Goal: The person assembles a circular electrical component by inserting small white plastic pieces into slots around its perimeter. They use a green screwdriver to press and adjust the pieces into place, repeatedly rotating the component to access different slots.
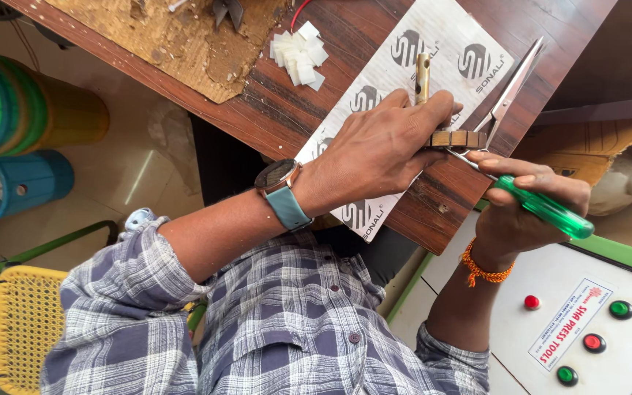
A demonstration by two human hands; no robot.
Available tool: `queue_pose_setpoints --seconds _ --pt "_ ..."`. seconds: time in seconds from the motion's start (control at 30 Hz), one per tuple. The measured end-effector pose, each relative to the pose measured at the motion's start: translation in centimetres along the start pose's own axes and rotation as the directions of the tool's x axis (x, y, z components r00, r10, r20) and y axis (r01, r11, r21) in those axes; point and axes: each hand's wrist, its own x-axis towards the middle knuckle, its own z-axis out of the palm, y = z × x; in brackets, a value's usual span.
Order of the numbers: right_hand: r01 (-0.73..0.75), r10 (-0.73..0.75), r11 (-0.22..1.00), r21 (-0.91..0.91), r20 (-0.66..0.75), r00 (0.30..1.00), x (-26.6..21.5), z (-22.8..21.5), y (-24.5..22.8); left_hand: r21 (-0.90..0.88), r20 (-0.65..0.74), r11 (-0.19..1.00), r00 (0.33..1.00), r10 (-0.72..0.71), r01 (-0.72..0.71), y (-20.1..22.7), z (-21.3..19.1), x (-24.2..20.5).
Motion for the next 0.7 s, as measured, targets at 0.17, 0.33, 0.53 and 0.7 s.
queue_pose_setpoints --seconds 0.17,0.33,0.53,0.7 --pt "0.071 -0.051 0.993 -0.094 0.195 0.979 1.6 -0.6 -1.1 -0.009 0.027 1.0 1.0 -0.017 0.017 -0.1 0.2 0.2" --pt "0.105 -0.026 0.98 -0.171 0.41 0.912 2.9 -1.5 -2.7 0.001 0.008 0.999 0.999 0.046 -0.046 0.0 0.2 0.1" --pt "-0.085 0.076 0.996 0.005 0.389 0.918 3.5 -2.7 -2.0 0.062 0.069 0.996 0.996 0.06 -0.064 -0.4 0.4 0.5" --pt "-0.094 0.056 0.993 0.077 0.392 0.918 5.5 -5.0 -0.6 0.021 0.029 0.993 0.993 0.116 -0.117 -0.9 0.8 0.4"
